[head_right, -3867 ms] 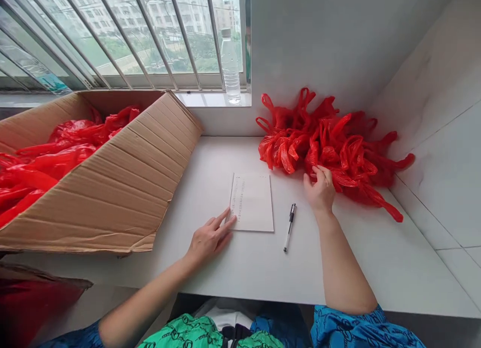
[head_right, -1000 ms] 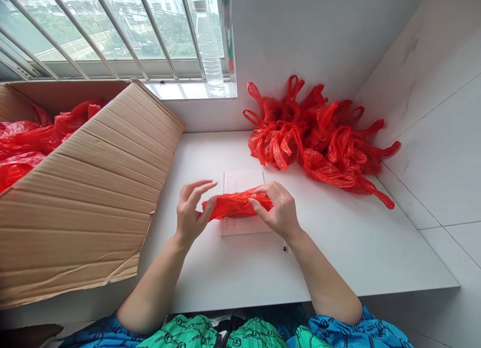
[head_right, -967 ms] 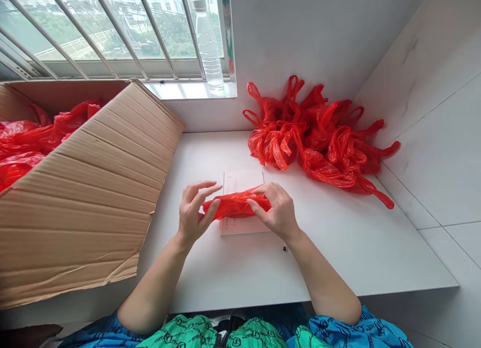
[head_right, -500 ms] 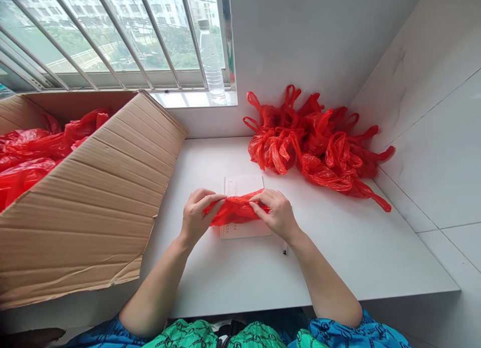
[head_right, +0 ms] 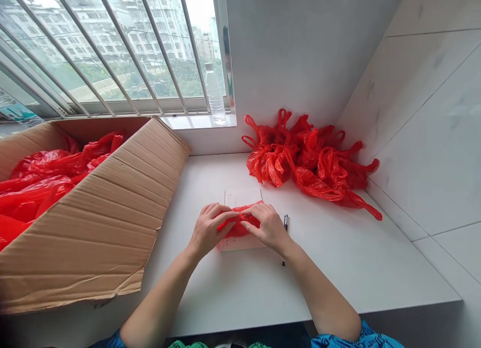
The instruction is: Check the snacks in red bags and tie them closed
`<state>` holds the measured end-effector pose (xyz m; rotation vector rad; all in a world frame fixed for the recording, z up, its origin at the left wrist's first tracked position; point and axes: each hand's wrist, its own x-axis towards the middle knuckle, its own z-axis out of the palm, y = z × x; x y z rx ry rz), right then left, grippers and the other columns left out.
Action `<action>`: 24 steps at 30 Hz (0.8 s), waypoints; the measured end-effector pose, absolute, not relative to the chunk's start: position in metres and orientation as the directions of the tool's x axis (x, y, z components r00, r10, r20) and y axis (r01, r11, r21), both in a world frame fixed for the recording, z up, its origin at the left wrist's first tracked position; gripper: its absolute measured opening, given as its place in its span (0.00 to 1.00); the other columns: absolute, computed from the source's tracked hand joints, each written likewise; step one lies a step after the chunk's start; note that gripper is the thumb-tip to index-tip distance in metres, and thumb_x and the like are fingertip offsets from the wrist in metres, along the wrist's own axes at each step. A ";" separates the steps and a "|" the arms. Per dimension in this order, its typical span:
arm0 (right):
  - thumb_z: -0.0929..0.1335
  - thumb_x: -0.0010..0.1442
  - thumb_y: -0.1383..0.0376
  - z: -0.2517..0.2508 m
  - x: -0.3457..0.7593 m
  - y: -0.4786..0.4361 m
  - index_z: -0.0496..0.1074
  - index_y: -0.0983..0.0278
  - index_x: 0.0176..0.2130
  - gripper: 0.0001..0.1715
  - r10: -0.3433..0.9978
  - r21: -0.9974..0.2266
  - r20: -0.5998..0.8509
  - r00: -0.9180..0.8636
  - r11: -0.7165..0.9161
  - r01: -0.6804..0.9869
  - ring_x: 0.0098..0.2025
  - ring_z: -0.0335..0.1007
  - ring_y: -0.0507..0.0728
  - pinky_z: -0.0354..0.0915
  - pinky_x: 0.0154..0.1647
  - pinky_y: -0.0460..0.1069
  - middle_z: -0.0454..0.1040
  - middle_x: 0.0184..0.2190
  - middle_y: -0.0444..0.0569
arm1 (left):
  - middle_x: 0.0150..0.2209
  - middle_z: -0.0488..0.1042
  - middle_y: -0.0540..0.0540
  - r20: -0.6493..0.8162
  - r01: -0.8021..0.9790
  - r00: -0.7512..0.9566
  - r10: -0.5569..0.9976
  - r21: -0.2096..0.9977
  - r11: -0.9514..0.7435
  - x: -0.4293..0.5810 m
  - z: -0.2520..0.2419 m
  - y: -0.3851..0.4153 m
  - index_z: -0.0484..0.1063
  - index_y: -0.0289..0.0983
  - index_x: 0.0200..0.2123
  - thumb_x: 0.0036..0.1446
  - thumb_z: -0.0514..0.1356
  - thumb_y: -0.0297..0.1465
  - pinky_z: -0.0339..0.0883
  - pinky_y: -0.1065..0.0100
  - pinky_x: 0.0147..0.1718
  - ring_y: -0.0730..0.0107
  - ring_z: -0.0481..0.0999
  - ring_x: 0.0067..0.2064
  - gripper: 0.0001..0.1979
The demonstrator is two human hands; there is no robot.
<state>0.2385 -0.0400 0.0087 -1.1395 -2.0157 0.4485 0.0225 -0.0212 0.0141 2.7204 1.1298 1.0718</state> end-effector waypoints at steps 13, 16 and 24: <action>0.68 0.60 0.63 0.015 0.266 -0.031 0.67 0.60 0.36 0.04 0.916 -0.932 0.359 0.178 0.341 0.127 0.37 0.71 0.55 0.67 0.43 0.51 0.73 0.34 0.44 | 0.37 0.76 0.46 0.486 0.344 -0.213 0.848 0.849 -0.401 0.000 0.017 -0.003 0.73 0.38 0.44 0.66 0.57 0.41 0.70 0.68 0.41 0.69 0.77 0.39 0.13; 0.69 0.59 0.61 0.025 0.265 -0.036 0.65 0.58 0.41 0.10 0.926 -0.933 0.358 0.120 0.361 0.000 0.41 0.71 0.55 0.68 0.45 0.51 0.73 0.38 0.45 | 0.47 0.75 0.42 0.570 0.367 -0.094 0.816 0.782 -0.504 0.005 0.034 -0.014 0.68 0.40 0.56 0.66 0.57 0.38 0.71 0.63 0.48 0.65 0.77 0.47 0.17; 0.68 0.63 0.60 0.062 0.278 -0.062 0.75 0.59 0.40 0.07 0.917 -0.803 0.394 0.062 0.311 0.508 0.34 0.70 0.55 0.68 0.39 0.51 0.73 0.31 0.45 | 0.31 0.74 0.50 0.701 0.689 0.266 0.662 0.342 -0.639 0.008 0.070 -0.034 0.77 0.42 0.38 0.65 0.60 0.31 0.65 0.59 0.50 0.67 0.72 0.37 0.05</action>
